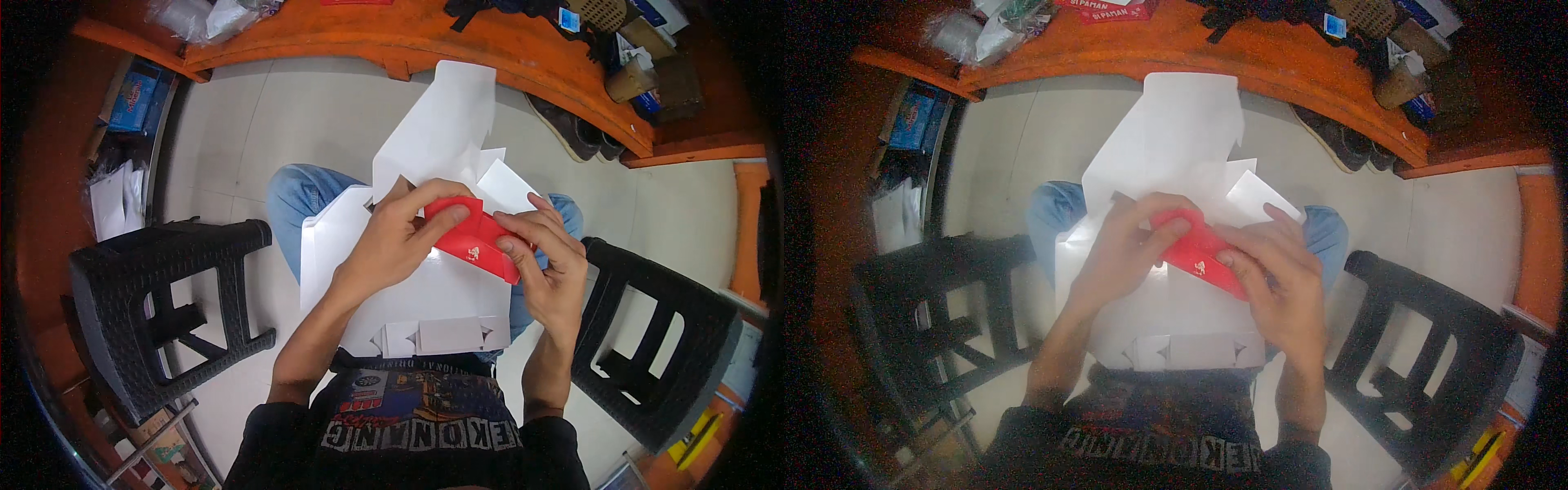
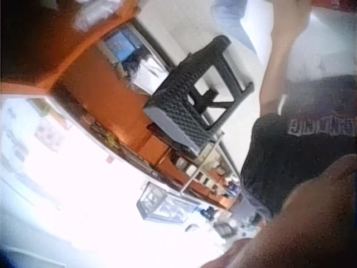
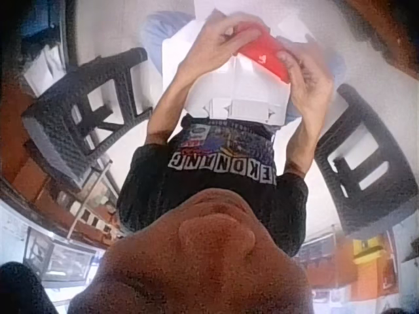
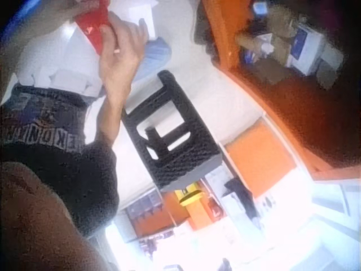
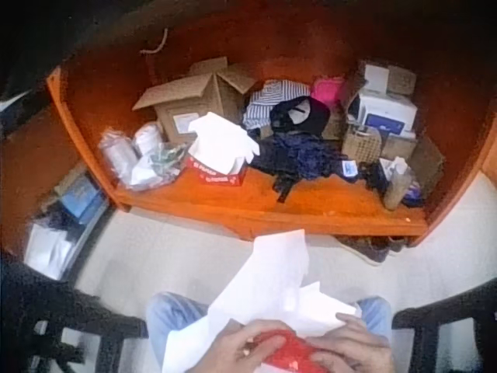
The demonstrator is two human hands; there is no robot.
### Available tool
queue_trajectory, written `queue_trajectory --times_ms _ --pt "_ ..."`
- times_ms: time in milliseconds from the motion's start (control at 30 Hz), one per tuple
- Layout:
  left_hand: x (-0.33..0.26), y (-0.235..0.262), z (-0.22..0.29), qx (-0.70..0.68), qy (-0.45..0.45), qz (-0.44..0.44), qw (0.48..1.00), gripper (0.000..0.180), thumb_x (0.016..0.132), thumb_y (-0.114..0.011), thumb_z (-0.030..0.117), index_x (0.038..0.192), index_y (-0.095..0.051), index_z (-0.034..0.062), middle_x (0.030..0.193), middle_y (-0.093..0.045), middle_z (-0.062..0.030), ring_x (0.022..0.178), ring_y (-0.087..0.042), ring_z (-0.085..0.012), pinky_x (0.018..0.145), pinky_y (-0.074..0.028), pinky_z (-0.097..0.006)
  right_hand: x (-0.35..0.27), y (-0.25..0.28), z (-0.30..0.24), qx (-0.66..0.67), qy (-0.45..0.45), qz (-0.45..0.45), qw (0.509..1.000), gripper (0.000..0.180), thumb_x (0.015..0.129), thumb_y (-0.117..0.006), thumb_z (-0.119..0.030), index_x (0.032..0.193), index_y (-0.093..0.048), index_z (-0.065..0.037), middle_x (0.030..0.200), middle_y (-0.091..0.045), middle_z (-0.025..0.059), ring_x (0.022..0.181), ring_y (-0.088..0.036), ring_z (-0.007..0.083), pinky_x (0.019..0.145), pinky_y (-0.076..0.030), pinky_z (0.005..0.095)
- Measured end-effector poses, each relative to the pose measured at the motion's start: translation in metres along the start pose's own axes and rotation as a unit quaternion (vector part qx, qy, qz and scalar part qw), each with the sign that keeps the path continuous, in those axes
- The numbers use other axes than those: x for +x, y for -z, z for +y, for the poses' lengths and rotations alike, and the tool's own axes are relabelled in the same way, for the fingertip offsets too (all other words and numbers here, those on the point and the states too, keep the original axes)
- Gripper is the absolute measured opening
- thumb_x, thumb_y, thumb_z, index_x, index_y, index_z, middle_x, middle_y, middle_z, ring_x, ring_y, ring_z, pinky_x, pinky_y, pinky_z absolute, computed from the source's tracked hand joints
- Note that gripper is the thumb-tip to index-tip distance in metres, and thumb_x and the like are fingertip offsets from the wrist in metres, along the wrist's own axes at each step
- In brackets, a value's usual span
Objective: The person sits cross-legged on the floor and assembles small white cardboard boxes by folding the flaps and inserting red rectangular inserts into them. The person repeatedly picks up a flat white box, folds it into shape, places a red insert inside, and sets the completed box aside on a nearby table.
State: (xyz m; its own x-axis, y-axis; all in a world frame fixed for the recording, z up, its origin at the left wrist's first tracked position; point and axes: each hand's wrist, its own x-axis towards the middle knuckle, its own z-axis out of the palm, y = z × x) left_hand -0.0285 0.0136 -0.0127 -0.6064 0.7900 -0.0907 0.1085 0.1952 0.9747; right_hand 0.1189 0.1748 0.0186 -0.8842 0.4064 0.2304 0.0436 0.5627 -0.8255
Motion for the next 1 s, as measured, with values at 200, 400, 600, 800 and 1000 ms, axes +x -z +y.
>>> queue_trajectory --times_ms 200,400,600,800,1000 --pt "0.001 -0.002 0.003 0.033 0.005 -0.022 0.999 0.025 0.102 -0.064 0.027 0.12 -0.07 0.0103 0.107 -0.072 -0.0096 0.095 -0.055 -0.0249 0.081 -0.051 -0.038 -0.008 0.007 0.004 -0.002 -0.011 -0.025 1.0 0.015 0.086 -0.076 -0.007 0.1 -0.075 -0.002 0.094 -0.077 0.0121 0.091 -0.073 0.0239 0.115 -0.04 0.054" --pt "-0.007 -0.007 0.019 0.123 -0.045 -0.023 0.991 0.019 0.101 -0.061 0.014 0.114 -0.071 0.0039 0.109 -0.073 -0.0112 0.1 -0.068 -0.0218 0.09 -0.052 -0.031 -0.012 0.002 0.002 -0.012 -0.011 0.001 1.0 0.013 0.087 -0.074 -0.004 0.099 -0.074 -0.003 0.094 -0.077 0.012 0.091 -0.074 0.0248 0.113 -0.043 0.0537" --pt "-0.006 -0.005 0.018 0.116 -0.026 -0.043 0.992 0.021 0.102 -0.059 0.017 0.116 -0.071 0.0055 0.105 -0.074 -0.0106 0.092 -0.067 -0.0234 0.086 -0.052 -0.034 -0.01 0.003 -0.006 0.012 -0.017 -0.022 1.0 0.014 0.089 -0.07 -0.003 0.101 -0.074 -0.004 0.093 -0.075 0.0131 0.093 -0.071 0.0295 0.113 -0.041 0.0512" --pt "0.002 0.001 0.019 0.088 -0.012 -0.041 0.995 0.02 0.102 -0.058 0.013 0.111 -0.071 0.0016 0.102 -0.073 -0.0143 0.093 -0.071 -0.0232 0.085 -0.053 -0.032 -0.01 0.006 -0.005 0.033 -0.013 -0.014 0.999 0.011 0.088 -0.072 -0.005 0.099 -0.075 -0.004 0.092 -0.075 0.0116 0.091 -0.072 0.0264 0.114 -0.041 0.0526" --pt "0.003 -0.001 0.018 0.129 -0.032 -0.095 0.987 0.02 0.102 -0.057 0.013 0.113 -0.071 0.0038 0.107 -0.072 -0.0132 0.096 -0.07 -0.0246 0.088 -0.052 -0.033 -0.009 0.006 -0.008 0.029 -0.035 -0.013 0.999 0.012 0.089 -0.07 -0.005 0.1 -0.075 -0.004 0.091 -0.074 0.0117 0.092 -0.071 0.0282 0.114 -0.039 0.0508"
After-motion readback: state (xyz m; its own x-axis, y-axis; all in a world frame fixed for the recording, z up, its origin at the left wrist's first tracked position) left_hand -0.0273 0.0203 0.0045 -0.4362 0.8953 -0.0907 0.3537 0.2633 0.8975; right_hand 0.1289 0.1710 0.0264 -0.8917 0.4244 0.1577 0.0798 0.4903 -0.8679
